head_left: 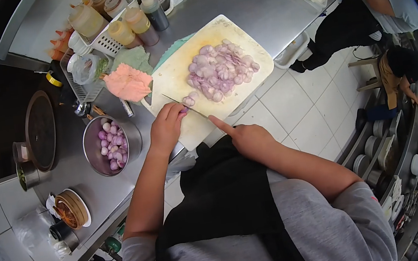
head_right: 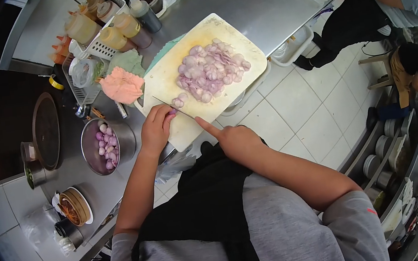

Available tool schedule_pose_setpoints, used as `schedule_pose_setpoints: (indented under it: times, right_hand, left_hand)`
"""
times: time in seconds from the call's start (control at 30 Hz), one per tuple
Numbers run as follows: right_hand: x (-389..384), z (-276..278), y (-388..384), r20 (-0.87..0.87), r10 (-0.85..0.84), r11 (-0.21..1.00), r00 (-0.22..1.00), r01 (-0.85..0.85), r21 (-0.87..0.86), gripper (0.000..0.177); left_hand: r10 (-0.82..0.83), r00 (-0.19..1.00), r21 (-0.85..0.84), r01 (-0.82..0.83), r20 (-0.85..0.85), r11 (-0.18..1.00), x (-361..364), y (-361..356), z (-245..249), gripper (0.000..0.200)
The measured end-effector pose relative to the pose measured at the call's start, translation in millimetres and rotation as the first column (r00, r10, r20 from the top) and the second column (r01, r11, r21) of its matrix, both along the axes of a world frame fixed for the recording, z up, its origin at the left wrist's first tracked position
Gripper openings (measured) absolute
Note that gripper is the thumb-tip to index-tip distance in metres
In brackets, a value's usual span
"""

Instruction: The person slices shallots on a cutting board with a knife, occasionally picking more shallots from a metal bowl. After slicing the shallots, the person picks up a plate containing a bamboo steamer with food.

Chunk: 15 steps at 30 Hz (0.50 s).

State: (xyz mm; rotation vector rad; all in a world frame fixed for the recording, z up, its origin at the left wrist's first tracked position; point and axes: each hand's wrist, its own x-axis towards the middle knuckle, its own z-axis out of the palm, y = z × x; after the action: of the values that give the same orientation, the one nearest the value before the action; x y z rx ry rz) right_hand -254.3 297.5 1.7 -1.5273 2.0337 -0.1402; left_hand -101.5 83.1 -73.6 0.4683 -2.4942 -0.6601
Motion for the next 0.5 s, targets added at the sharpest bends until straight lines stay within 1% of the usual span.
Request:
schedule_pose_setpoints:
  times: [0.07, 0.13, 0.2, 0.23, 0.3, 0.4, 0.43, 0.47, 0.5]
  right_hand:
    - [-0.7, 7.4, 1.4, 0.002, -0.001, 1.000, 1.000, 0.001, 0.000, 0.089]
    - [-1.8, 19.9, 6.5, 0.002, -0.001, 1.000, 1.000, 0.001, 0.008, 0.089]
    - [0.2, 28.6, 14.0, -0.017, 0.024, 0.987, 1.000, -0.021, 0.160, 0.089]
    - [2.3, 22.4, 12.1, -0.016, 0.024, 0.987, 1.000, -0.021, 0.162, 0.089]
    - [4.7, 2.3, 3.1, -0.033, -0.004, 0.998, 0.999, 0.006, 0.069, 0.089]
    - [3.2, -3.5, -7.5, -0.020, -0.020, 1.000, 1.000, 0.020, 0.008, 0.085]
    - [1.2, -1.7, -8.1, -0.024, -0.017, 1.000, 1.000, 0.017, 0.004, 0.085]
    - [-2.6, 0.5, -7.5, 0.022, -0.037, 0.999, 0.999, 0.036, 0.028, 0.085]
    - [-5.8, 2.0, -6.7, 0.069, -0.058, 0.997, 0.996, 0.054, 0.056, 0.084]
  left_hand:
    - [-0.008, 1.000, -0.013, 0.008, -0.005, 1.000, 0.1, -1.3, 3.1, 0.022]
    - [-0.007, 1.000, 0.019, 0.007, 0.013, 1.000, 0.8, 0.6, 3.3, 0.021]
    - [0.000, 1.000, 0.019, 0.000, -0.007, 1.000, 0.8, 0.8, 1.1, 0.020]
    - [-0.003, 1.000, 0.016, 0.003, -0.023, 1.000, 1.4, 1.2, 0.6, 0.020]
    - [-0.010, 1.000, 0.014, 0.011, -0.020, 1.000, 0.9, 2.1, 1.0, 0.021]
    - [-0.007, 0.999, 0.005, 0.007, -0.034, 1.000, 1.3, 2.1, 3.5, 0.021]
    - [-0.009, 0.999, 0.006, 0.009, -0.054, 1.000, -0.3, 2.5, 3.2, 0.022]
    - [-0.006, 0.998, 0.002, 0.006, -0.060, 1.000, -2.4, 2.3, 2.7, 0.022]
    - [-0.010, 0.996, 0.036, 0.013, -0.094, 0.999, -4.5, 2.9, 2.7, 0.022]
